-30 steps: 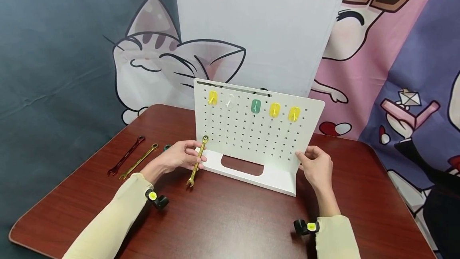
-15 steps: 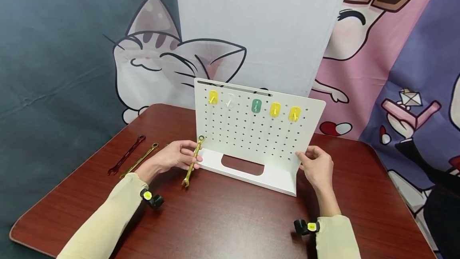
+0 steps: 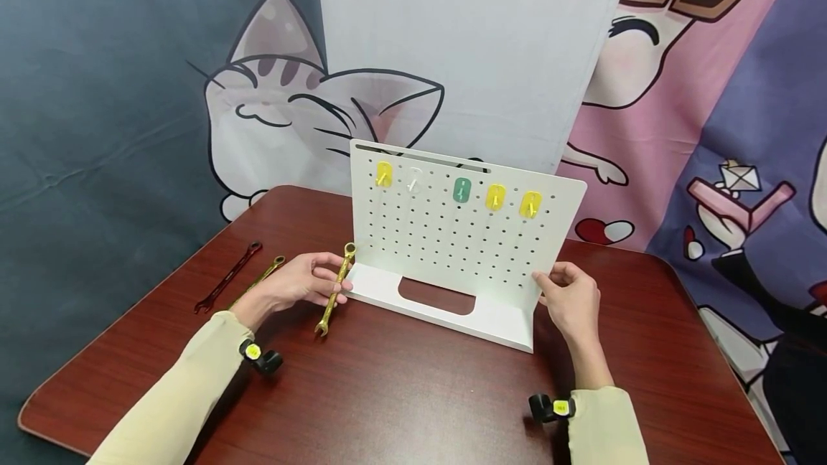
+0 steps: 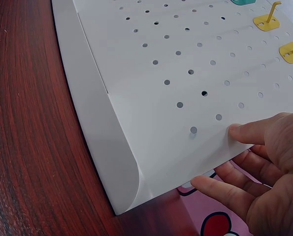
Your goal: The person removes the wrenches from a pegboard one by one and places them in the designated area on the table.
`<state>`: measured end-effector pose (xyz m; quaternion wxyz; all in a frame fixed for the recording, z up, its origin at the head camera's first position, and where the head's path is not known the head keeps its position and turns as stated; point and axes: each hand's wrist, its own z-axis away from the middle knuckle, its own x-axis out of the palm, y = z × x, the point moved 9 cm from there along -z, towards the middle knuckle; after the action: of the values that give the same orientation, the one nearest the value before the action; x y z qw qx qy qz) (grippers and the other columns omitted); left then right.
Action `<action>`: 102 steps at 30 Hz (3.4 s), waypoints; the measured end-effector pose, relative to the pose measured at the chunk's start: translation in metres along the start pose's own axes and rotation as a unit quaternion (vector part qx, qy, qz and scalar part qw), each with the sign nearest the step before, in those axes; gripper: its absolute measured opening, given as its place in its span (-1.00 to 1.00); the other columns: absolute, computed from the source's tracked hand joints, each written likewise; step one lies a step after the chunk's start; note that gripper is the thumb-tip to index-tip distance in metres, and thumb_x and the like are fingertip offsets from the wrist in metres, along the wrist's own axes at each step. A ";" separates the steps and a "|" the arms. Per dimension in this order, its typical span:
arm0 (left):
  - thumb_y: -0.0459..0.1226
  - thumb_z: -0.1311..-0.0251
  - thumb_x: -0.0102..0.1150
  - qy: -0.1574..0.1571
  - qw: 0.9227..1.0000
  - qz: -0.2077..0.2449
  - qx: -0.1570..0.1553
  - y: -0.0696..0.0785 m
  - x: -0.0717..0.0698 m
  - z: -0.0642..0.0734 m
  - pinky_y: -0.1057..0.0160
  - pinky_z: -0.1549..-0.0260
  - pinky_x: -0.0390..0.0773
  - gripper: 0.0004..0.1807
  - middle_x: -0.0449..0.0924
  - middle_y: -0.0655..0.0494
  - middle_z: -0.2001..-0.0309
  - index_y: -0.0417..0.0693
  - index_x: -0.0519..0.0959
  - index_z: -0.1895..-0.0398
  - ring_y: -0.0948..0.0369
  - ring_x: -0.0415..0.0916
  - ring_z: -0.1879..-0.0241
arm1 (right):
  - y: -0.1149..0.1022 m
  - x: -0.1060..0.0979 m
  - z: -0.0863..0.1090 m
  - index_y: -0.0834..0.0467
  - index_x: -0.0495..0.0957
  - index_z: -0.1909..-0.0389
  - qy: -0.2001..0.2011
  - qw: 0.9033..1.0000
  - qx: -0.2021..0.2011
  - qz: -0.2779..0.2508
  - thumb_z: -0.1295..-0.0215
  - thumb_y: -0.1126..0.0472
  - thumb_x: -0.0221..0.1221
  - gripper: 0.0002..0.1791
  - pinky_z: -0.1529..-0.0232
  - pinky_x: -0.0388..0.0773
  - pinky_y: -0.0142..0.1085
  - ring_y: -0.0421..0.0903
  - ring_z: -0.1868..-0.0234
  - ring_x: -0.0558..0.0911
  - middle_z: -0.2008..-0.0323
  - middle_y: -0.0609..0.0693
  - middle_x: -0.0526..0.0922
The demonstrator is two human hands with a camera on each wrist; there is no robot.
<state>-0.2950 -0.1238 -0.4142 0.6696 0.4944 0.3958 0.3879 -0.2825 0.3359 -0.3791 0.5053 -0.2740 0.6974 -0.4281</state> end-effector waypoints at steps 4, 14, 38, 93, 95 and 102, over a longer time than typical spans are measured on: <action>-0.51 -0.37 0.26 0.007 1.000 0.002 -0.009 -0.004 -0.006 0.002 0.09 0.21 0.83 -0.42 0.76 -0.36 -0.02 -0.40 0.35 -0.42 0.12 0.83 0.28 | 0.000 0.000 0.000 0.31 0.59 -0.14 0.002 1.000 -0.002 -0.002 -0.41 0.15 0.37 -0.58 0.32 0.78 -0.35 -0.27 0.40 0.75 0.21 0.06 0.70; -0.52 -0.38 0.22 0.003 1.000 0.009 -0.019 -0.012 -0.017 0.009 0.14 0.25 0.83 -0.44 0.74 -0.39 -0.03 -0.44 0.33 -0.41 0.10 0.83 0.26 | 0.001 0.001 0.000 0.30 0.60 -0.16 -0.001 1.000 0.006 0.002 -0.42 0.11 0.38 -0.56 0.31 0.77 -0.37 -0.28 0.37 0.75 0.17 0.10 0.71; -0.54 -0.36 0.21 0.040 0.997 -0.028 -0.055 -0.034 -0.045 0.018 0.14 0.23 0.83 -0.38 0.80 -0.24 0.09 -0.46 0.25 -0.43 0.09 0.83 0.27 | 0.002 0.001 0.000 0.29 0.59 -0.19 -0.003 1.000 0.012 0.009 -0.43 0.09 0.37 -0.54 0.30 0.77 -0.38 -0.28 0.35 0.74 0.10 0.17 0.71; -0.45 -0.41 0.24 0.165 0.971 -0.174 -0.026 -0.009 -0.059 0.039 0.01 -0.05 0.77 -0.65 0.75 -0.29 0.01 -0.41 0.53 -0.20 -0.06 0.75 0.06 | 0.012 -0.008 0.006 0.30 0.59 -0.20 0.000 1.000 0.020 0.004 -0.41 0.06 0.39 -0.50 0.30 0.77 -0.38 -0.31 0.37 0.73 0.20 0.02 0.72; -0.42 -0.42 0.25 0.166 0.968 -0.185 -0.018 -0.006 -0.059 0.040 0.02 -0.05 0.76 -0.63 0.74 -0.30 -0.03 -0.40 0.55 -0.22 -0.08 0.74 0.01 | 0.013 -0.010 0.006 0.28 0.59 -0.21 0.003 1.000 0.021 -0.004 -0.39 0.03 0.40 -0.47 0.29 0.77 -0.40 -0.33 0.38 0.74 0.28 -0.13 0.71; -0.38 -0.47 0.21 0.188 0.948 -0.256 0.024 0.002 -0.063 0.049 0.00 -0.04 0.74 -0.67 0.73 -0.26 -0.10 -0.33 0.61 -0.22 -0.10 0.70 -0.07 | -0.001 -0.030 0.007 0.15 0.67 -0.19 0.018 0.999 -0.013 0.042 -0.32 -0.11 0.44 -0.44 0.34 0.57 -0.50 -0.44 0.30 0.61 0.36 -0.44 0.68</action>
<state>-0.2747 -0.1978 -0.3936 0.6479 0.3109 0.6366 0.2799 -0.2661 0.3576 -0.3656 0.5067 -0.2435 0.7227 -0.4020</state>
